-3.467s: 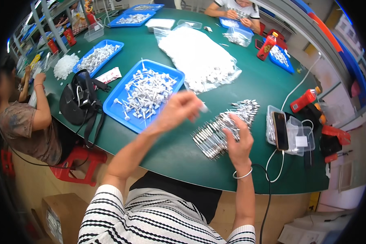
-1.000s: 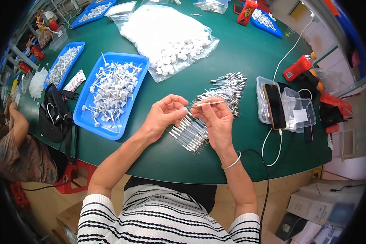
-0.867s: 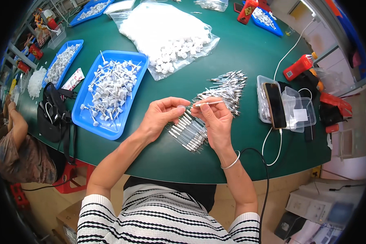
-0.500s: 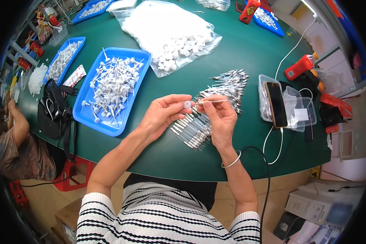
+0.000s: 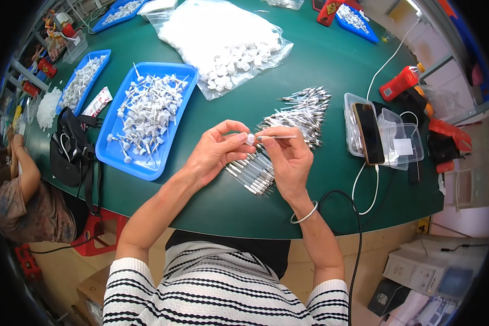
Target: The person repeatedly picks up small white plastic caps and metal rods from a green table. They insert the caps onto the ends of the rods one by one and place the assembled units into a blue tray.
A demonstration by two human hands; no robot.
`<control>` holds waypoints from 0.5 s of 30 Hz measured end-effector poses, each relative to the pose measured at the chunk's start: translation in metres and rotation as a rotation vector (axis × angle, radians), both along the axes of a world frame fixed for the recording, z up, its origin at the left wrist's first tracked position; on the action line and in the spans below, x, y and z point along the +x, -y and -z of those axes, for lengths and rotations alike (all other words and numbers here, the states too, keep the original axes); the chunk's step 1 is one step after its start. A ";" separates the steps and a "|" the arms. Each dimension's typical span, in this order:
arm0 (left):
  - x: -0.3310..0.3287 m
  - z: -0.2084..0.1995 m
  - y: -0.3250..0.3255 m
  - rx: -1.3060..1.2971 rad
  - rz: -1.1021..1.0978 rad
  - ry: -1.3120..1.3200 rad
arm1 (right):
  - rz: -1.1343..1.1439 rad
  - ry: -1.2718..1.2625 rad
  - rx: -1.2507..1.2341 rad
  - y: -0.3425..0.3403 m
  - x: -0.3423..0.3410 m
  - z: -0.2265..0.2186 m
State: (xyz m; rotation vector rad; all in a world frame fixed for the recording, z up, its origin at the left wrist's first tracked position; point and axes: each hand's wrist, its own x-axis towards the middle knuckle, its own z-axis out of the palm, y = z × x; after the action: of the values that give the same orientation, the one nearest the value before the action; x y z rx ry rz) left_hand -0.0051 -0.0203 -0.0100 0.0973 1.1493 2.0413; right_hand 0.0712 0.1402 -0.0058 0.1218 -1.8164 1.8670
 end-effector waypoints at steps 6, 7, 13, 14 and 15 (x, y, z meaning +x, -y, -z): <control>0.000 0.000 0.001 -0.086 -0.014 -0.120 | -0.030 0.001 -0.060 0.001 0.001 0.000; 0.000 -0.002 0.001 -0.103 -0.011 -0.146 | -0.026 0.004 -0.078 0.002 0.001 0.000; 0.001 -0.006 0.003 -0.097 0.019 -0.270 | -0.044 0.001 -0.171 0.001 0.000 0.000; 0.001 -0.005 0.003 -0.104 0.022 -0.273 | -0.046 0.004 -0.193 0.001 0.000 -0.001; 0.000 -0.003 0.003 -0.110 0.024 -0.275 | -0.047 0.008 -0.215 0.001 0.000 -0.003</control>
State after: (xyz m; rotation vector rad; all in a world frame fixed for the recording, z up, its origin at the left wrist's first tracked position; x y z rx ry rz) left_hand -0.0049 -0.0235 -0.0066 0.3442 1.4193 1.9810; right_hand 0.0714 0.1392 -0.0032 0.0809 -1.6185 2.0845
